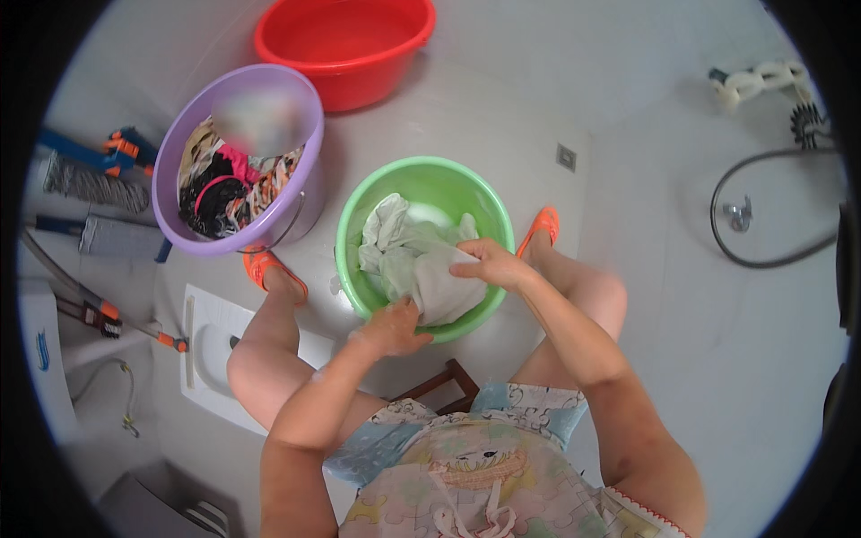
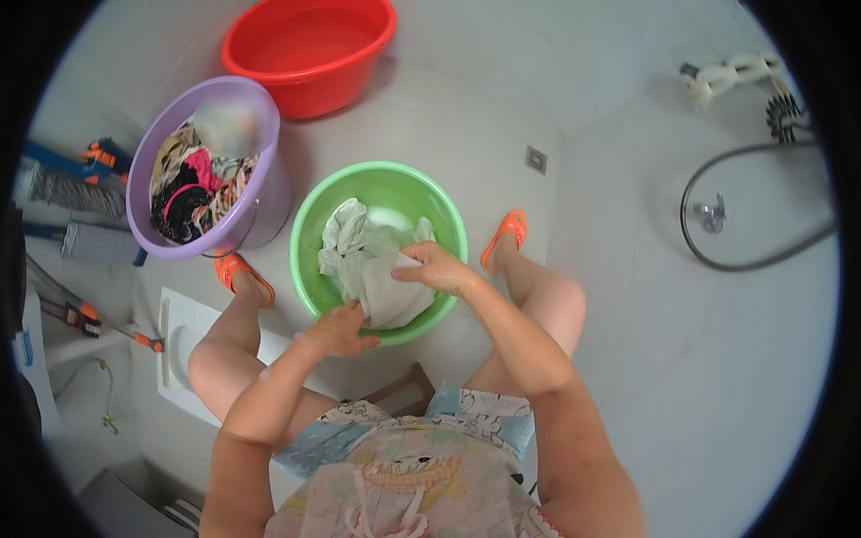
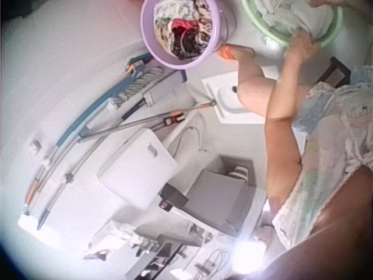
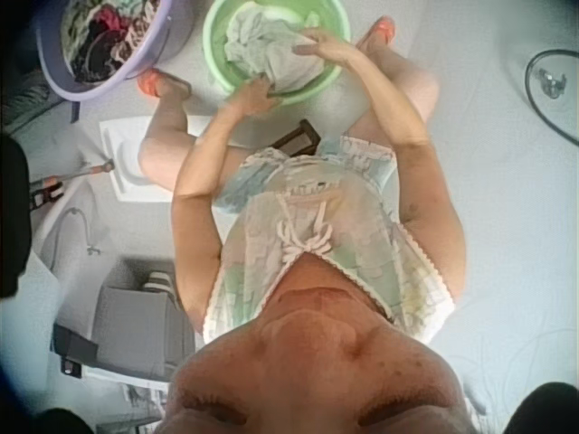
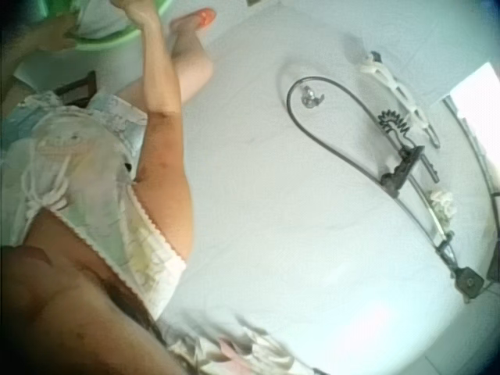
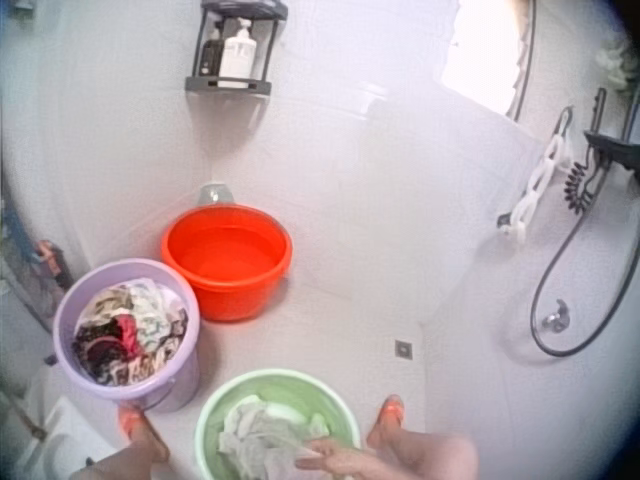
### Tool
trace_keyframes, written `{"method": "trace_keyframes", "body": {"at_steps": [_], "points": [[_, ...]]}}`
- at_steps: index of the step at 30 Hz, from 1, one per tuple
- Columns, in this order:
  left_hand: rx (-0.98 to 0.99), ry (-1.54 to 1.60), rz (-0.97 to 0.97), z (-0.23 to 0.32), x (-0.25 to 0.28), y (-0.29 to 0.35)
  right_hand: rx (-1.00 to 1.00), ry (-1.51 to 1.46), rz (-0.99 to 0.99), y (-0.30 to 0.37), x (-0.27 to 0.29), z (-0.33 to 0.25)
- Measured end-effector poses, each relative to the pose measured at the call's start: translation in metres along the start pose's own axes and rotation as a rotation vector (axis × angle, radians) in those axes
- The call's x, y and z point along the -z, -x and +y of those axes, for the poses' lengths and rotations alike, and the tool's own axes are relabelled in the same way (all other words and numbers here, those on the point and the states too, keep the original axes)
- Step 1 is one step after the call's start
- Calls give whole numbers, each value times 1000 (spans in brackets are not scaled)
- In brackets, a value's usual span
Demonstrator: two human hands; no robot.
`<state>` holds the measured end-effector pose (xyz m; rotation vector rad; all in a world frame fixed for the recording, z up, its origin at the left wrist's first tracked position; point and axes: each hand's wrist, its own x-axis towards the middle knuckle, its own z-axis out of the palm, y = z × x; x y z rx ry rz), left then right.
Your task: The person hand-washes a white cloth in a green basin filled with soapy water, repeatedly submerging, scrubbing, and wringing it. After wringing, the cloth is placed into a purple basin containing other wet laundry. The person then stands, retrieves a bottle of liquid from a cabinet, and uses a long-handled brush to scrub the floor around a squat toilet.
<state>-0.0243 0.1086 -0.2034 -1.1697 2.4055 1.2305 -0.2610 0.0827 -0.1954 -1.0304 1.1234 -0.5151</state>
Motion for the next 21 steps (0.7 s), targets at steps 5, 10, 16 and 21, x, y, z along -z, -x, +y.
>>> {"method": "trace_keyframes", "body": {"at_steps": [5, 10, 16, 21], "points": [[-28, 224, 328, -25, 59, 9, 17, 235, -267, 14, -10, -44], [-335, 151, 546, -31, 29, -30, 82, 370, -355, 32, -34, -79], [-287, 472, 557, -44, 10, -85, 246, 409, -300, 58, -19, -90], [-194, 718, 737, -53, 80, -55, 55, -2, 153, 69, 30, -86]]}}
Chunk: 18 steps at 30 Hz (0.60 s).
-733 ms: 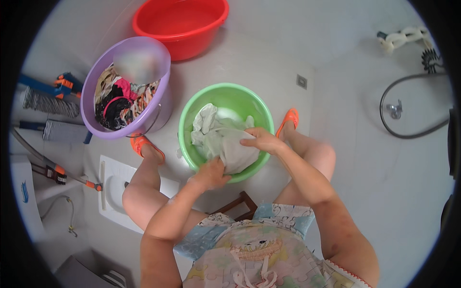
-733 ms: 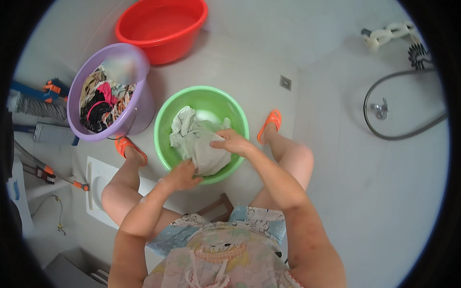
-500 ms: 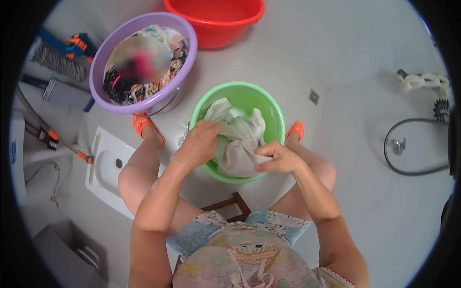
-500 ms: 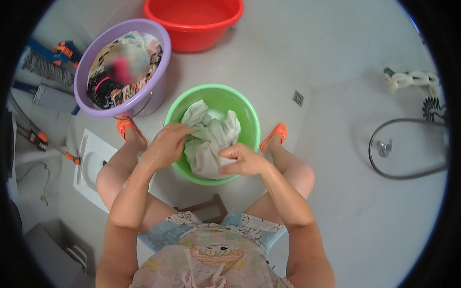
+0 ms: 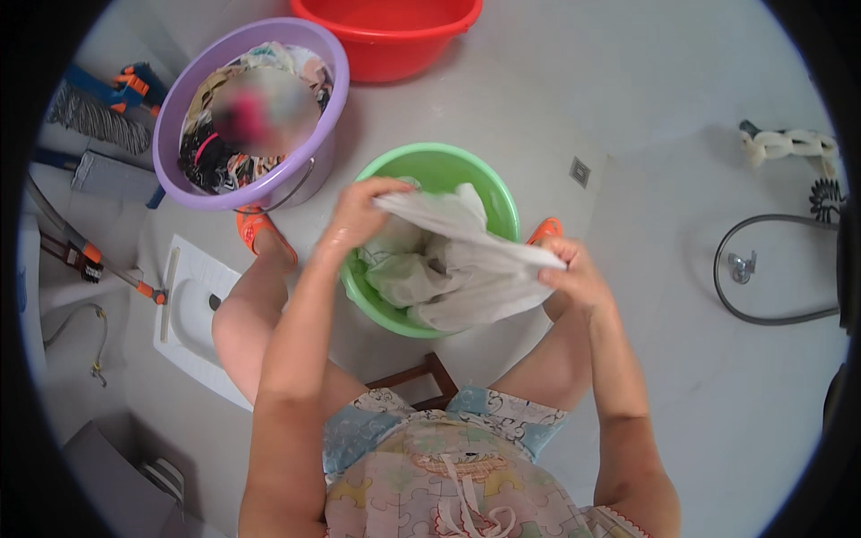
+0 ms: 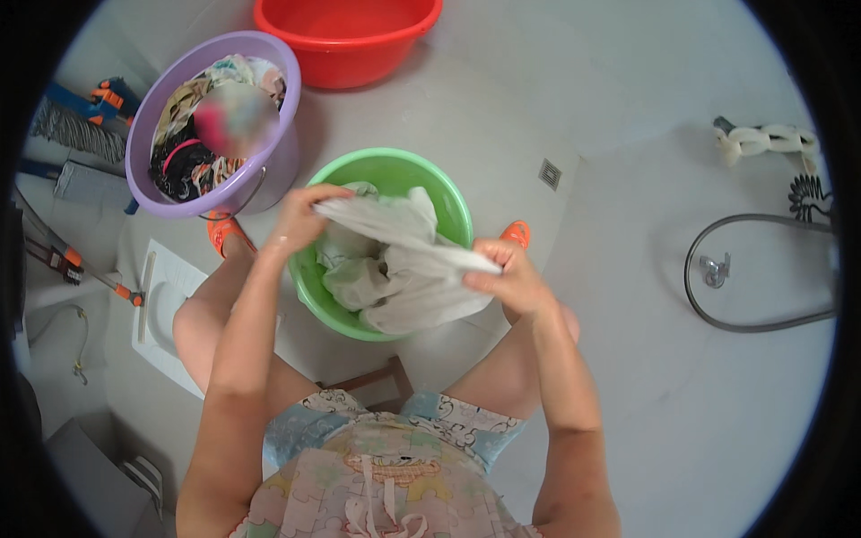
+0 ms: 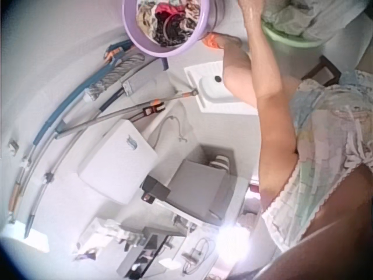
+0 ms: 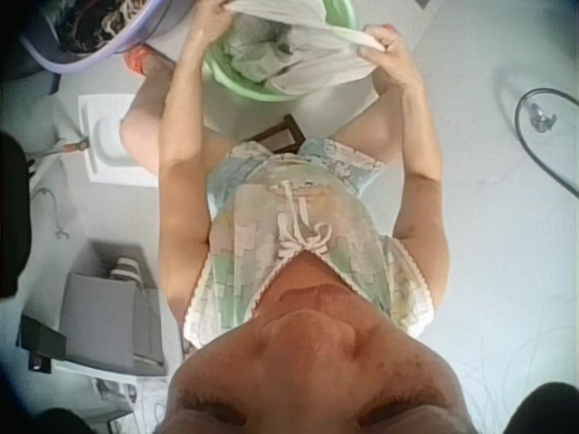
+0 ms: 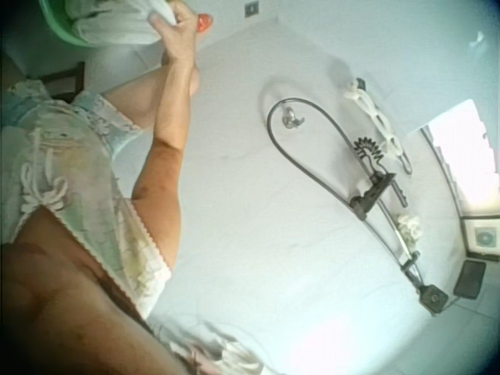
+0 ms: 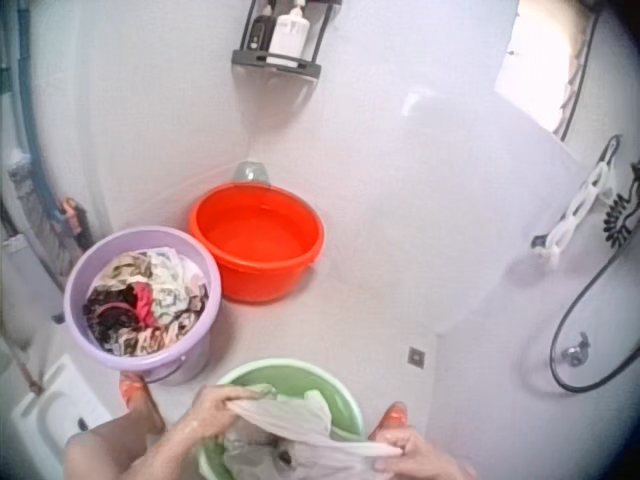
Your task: The person hand-washes a white cloth in a green basin filled with soapy water, repeatedly submerging, scrubbing, and wringing it. After wringing, the cloth is placed into a purple basin containing other wet laundry. The person then stands, retrieves a bottle of liquid from a cabinet, and uses a long-handled brush to scrub the floor around a squat toilet.
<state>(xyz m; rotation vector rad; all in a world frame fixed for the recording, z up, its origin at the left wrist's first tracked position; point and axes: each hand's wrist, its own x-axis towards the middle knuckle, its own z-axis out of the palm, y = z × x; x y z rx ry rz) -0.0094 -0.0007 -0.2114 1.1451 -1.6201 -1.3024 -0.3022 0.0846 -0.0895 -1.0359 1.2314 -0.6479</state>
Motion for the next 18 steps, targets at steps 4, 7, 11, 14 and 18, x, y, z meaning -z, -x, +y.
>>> {"method": "trace_keyframes", "body": {"at_steps": [4, 7, 11, 14, 18], "points": [[-19, 20, -125, 33, 28, 11, -90, 429, -38, -18, 19, 10], [53, -24, -299, 53, 37, 22, -109, 594, -146, -13, 23, 18], [-175, 148, -494, 66, 48, 22, 179, 299, -240, 6, 22, 27], [-278, 982, -493, 48, 19, 9, 373, -445, -218, -13, 5, 43], [454, 1591, -31, 1, -50, 8, 196, -1241, -90, -84, -41, 87]]}}
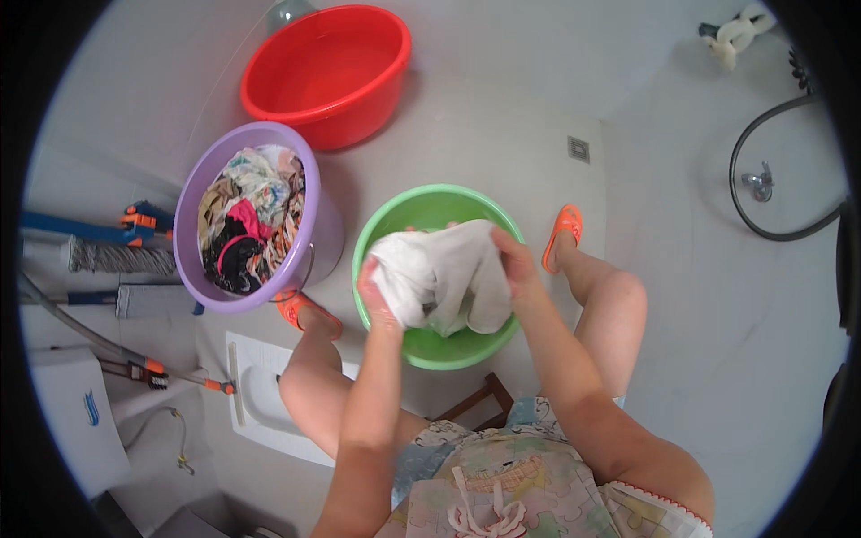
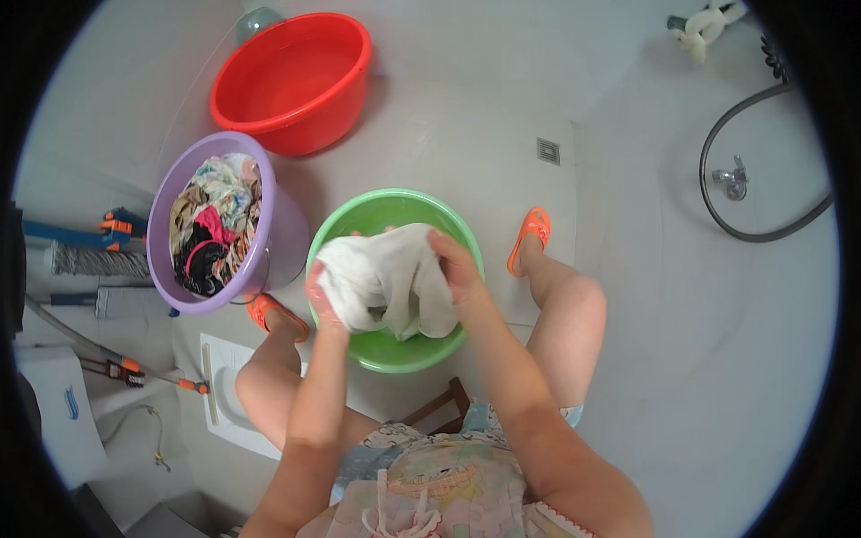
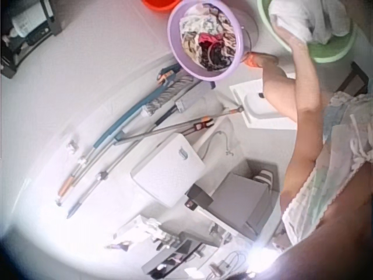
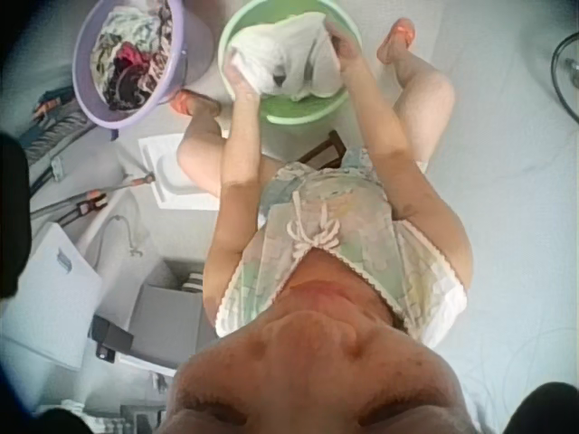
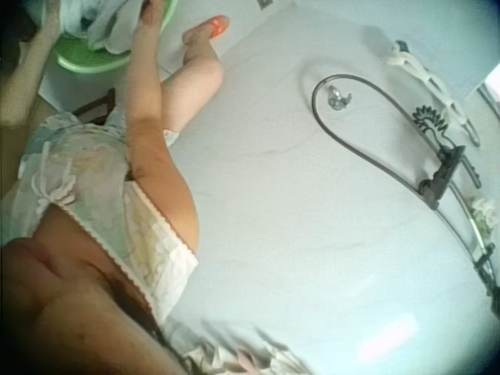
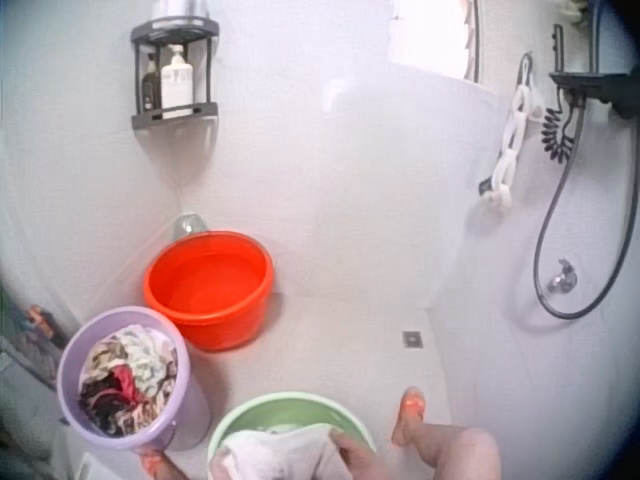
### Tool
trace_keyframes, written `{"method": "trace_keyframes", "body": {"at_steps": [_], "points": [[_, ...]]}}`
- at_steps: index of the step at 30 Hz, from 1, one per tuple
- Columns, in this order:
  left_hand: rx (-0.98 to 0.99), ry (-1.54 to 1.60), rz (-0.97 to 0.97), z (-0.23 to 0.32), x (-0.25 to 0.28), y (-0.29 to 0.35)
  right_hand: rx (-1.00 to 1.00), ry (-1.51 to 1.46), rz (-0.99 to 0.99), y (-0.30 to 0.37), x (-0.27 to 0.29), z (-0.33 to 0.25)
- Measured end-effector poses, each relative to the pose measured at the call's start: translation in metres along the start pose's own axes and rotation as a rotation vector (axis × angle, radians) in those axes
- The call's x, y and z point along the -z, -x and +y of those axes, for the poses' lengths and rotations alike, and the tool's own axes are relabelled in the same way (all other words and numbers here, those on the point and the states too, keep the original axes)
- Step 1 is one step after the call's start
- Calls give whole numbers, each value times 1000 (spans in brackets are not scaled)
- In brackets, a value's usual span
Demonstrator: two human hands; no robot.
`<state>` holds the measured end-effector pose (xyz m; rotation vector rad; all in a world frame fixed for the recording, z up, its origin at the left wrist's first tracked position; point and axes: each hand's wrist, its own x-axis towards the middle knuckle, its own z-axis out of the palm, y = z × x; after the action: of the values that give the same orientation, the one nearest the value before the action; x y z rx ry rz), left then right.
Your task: The person hand-washes a white cloth in a green basin filled with soapy water, repeatedly submerging, scrubbing, and wringing it. After wringing, the cloth is placed into a purple basin containing other wet laundry. The person then stands, retrieves a bottle of liquid from a cabinet, and uses a long-handled brush to scrub the floor around a squat toilet.
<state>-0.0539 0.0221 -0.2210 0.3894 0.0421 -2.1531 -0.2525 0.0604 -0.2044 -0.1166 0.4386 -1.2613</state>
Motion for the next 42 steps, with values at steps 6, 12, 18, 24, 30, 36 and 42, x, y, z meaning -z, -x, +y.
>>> {"method": "trace_keyframes", "body": {"at_steps": [6, 12, 18, 24, 30, 36, 42], "points": [[-37, -34, 144, -30, 23, -22, 73, 103, 335, -34, 41, 24], [40, -145, -22, -18, 17, -27, 51, 362, 403, -46, 34, 18], [25, -83, 1, -10, 25, -25, -3, 271, 395, -60, 34, 20], [66, -141, 235, -5, 62, -45, 312, 940, 308, -49, 15, 60], [122, 56, -109, -16, 97, -55, 491, 1966, 222, -68, -9, 103], [-24, -238, 267, -22, 93, -69, 301, 1838, 672, -114, -8, 76], [-30, -160, -252, -11, 104, -64, 231, 1942, 656, -100, 1, 110]]}}
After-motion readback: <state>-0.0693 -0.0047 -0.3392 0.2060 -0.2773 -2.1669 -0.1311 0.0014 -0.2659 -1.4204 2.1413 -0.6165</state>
